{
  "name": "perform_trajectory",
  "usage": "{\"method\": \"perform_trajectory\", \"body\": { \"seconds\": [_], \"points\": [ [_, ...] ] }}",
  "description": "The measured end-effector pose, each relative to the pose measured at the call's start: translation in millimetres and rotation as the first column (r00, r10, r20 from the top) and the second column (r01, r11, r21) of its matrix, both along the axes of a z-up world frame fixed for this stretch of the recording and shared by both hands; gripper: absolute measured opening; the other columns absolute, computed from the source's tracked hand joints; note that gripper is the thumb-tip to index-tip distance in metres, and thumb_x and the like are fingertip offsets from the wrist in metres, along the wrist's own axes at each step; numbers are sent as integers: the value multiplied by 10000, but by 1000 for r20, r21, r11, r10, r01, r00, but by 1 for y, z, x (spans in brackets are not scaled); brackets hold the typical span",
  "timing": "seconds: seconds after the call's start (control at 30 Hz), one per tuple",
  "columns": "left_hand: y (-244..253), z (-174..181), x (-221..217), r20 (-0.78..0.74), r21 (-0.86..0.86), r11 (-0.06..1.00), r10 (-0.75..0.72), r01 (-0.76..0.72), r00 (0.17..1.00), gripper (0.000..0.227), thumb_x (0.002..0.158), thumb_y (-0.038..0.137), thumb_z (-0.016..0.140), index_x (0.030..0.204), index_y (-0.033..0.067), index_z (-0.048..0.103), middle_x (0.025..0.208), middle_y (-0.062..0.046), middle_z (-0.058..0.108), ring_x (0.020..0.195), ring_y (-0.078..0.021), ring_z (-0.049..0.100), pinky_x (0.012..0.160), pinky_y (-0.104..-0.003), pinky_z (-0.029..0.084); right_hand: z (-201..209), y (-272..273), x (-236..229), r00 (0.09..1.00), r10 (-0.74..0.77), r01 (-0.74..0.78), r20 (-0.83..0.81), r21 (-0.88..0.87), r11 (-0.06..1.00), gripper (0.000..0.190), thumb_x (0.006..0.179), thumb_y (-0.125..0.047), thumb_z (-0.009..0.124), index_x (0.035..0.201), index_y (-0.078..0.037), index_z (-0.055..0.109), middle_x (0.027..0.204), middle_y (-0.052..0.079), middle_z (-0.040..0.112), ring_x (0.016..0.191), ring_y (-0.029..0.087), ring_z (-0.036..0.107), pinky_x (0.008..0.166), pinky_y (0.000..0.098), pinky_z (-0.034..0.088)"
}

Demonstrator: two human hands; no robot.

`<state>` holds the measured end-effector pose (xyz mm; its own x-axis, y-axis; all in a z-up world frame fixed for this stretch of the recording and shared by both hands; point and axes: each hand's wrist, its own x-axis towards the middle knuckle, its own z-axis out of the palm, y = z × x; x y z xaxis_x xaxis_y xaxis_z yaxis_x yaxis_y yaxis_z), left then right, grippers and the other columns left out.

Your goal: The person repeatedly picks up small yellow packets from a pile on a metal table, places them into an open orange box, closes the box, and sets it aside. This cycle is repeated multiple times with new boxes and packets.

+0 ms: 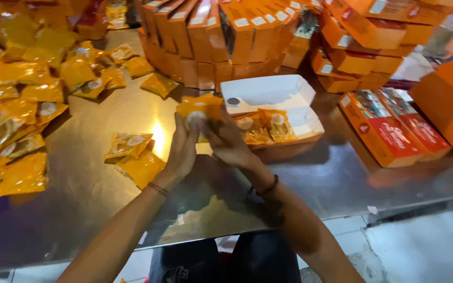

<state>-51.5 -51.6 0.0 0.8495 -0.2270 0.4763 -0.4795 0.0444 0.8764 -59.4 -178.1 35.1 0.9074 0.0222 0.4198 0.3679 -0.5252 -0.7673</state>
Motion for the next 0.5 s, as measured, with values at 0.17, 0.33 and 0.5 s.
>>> {"method": "perform_trajectory", "body": {
  "seconds": [0.17, 0.33, 0.5],
  "points": [
    [-8, 5, -3, 203, 219, 974, 7, -52, 979, 708, 1082, 430, 421, 1541, -64, 207, 1410, -346, 348, 1302, -484, 422, 1016, -655, 424, 9, -51, 2, 989, -24, 30, 145, -40, 999, 611, 939, -290, 679, 1405, 38, 459, 1160, 361, 654, 1090, 594, 612, 955, 647, 483],
    [-19, 13, -16, 528, 526, 844, -224, -109, 819, 864, 977, 355, 665, 1613, -14, 213, 1484, -422, 288, 1392, -643, 295, 1128, -680, 301, 35, -177, -5, 947, -306, 319, 102, -159, 934, 565, 928, -428, 677, 1326, -65, 509, 1136, 322, 662, 1100, 552, 614, 952, 619, 487],
    [-32, -11, -3, 447, 817, 547, -404, -181, 798, 625, 912, 419, 717, 1446, 175, 504, 1411, -125, 543, 1444, -387, 383, 1180, -633, 232, 43, -233, -34, 778, -601, 434, -183, -536, 724, 522, 951, -510, 694, 1116, -27, 582, 1001, 310, 727, 1098, 509, 672, 933, 598, 494]
  ]
}}
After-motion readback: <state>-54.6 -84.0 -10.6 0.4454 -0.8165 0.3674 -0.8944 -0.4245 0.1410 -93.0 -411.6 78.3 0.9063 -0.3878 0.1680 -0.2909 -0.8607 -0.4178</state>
